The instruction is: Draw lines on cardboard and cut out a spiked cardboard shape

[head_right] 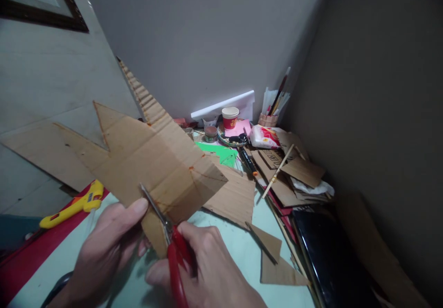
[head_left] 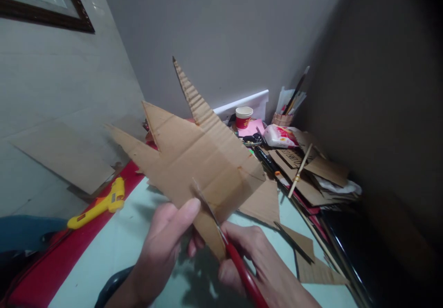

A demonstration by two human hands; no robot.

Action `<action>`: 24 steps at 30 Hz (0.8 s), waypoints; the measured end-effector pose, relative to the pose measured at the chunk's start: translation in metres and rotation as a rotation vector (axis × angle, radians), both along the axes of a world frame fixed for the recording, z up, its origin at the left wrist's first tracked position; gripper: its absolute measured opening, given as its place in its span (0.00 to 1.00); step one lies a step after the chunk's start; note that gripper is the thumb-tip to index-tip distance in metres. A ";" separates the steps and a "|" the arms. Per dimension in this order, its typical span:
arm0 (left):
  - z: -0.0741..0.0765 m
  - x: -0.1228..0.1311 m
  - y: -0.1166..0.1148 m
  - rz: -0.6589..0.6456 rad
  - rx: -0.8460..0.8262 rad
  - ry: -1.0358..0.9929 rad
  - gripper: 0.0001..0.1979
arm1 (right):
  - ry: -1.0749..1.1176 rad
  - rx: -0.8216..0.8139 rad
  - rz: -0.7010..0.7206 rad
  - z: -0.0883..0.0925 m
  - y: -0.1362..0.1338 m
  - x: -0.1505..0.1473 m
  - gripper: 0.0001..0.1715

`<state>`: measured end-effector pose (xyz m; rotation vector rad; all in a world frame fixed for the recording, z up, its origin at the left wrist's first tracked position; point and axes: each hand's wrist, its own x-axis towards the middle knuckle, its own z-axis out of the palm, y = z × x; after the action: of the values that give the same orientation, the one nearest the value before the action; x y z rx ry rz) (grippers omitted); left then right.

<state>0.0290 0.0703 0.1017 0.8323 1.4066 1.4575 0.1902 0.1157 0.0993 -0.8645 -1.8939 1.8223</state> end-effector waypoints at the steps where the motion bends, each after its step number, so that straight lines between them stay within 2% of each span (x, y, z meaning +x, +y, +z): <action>1: 0.000 0.001 -0.001 -0.001 -0.012 -0.003 0.26 | 0.002 -0.011 0.002 0.001 0.000 0.000 0.18; 7: 0.004 0.002 0.000 -0.022 -0.032 -0.111 0.26 | -0.026 0.006 -0.006 0.011 -0.001 0.002 0.12; 10: 0.007 0.006 0.001 -0.034 -0.009 -0.188 0.21 | -0.072 0.092 0.000 0.017 0.000 0.005 0.09; 13: 0.012 0.010 0.001 -0.037 0.034 -0.170 0.20 | -0.138 0.185 -0.010 0.019 -0.001 0.006 0.10; 17: 0.017 0.014 -0.001 0.005 0.044 -0.083 0.22 | -0.122 0.201 0.007 0.016 -0.002 0.006 0.07; 20: 0.015 0.012 -0.001 -0.004 0.053 -0.138 0.20 | -0.144 0.244 0.005 0.014 -0.003 0.009 0.04; 24: 0.008 0.004 -0.001 -0.095 -0.002 -0.249 0.22 | -0.148 0.265 -0.001 0.016 -0.004 0.013 0.03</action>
<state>0.0332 0.0695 0.1097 0.6807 1.1666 1.4326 0.2036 0.1119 0.1154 -0.9267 -2.1637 1.4962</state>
